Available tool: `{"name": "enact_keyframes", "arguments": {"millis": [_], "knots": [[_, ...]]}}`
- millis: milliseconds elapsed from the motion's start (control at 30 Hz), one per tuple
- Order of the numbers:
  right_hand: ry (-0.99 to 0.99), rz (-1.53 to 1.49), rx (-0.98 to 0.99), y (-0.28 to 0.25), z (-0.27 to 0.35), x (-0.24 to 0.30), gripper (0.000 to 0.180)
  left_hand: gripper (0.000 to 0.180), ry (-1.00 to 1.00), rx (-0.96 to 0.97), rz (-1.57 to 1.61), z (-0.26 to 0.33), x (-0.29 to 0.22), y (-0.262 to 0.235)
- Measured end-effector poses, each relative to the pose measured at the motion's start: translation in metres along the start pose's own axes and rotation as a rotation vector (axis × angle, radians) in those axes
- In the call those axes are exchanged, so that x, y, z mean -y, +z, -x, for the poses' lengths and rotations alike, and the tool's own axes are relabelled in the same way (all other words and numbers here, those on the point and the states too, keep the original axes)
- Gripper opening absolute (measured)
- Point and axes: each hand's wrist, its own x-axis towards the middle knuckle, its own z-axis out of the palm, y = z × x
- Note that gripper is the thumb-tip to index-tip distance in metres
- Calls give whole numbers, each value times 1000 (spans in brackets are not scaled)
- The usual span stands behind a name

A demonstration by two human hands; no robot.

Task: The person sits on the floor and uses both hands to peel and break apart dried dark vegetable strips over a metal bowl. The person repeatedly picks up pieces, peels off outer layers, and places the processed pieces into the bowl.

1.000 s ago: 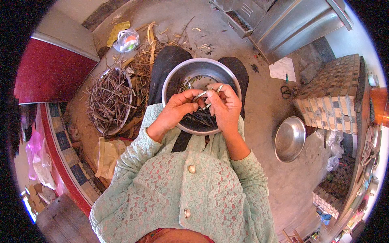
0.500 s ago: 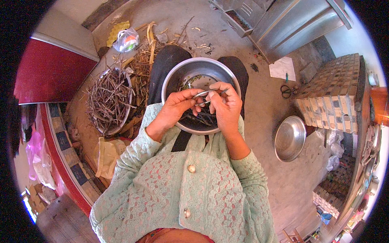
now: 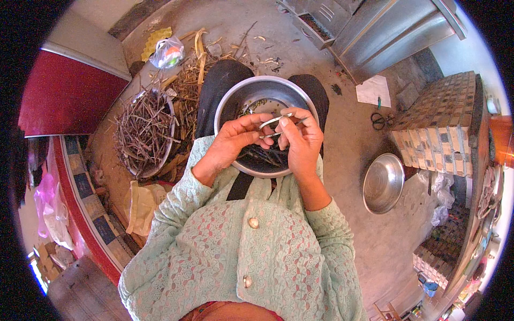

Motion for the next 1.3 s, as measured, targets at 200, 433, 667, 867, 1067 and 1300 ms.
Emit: {"name": "enact_keyframes", "arguments": {"millis": [200,433,667,867,1067,1300], "knots": [[-6,-56,-16,4,0,2,13,23,-61,6,-63,-1,4,-7],[34,80,43,-2,2,-1,12,22,-109,-68,-39,-1,4,-9],[42,105,42,-2,3,-3,11,23,-64,-167,-127,-1,6,-7],[35,48,48,-2,2,-3,11,22,-9,-156,-208,0,8,-6],[-33,42,18,4,0,-4,9,20,42,-122,-297,2,4,-1],[-36,145,98,-1,1,-5,15,20,125,-125,-354,1,10,2]]}}
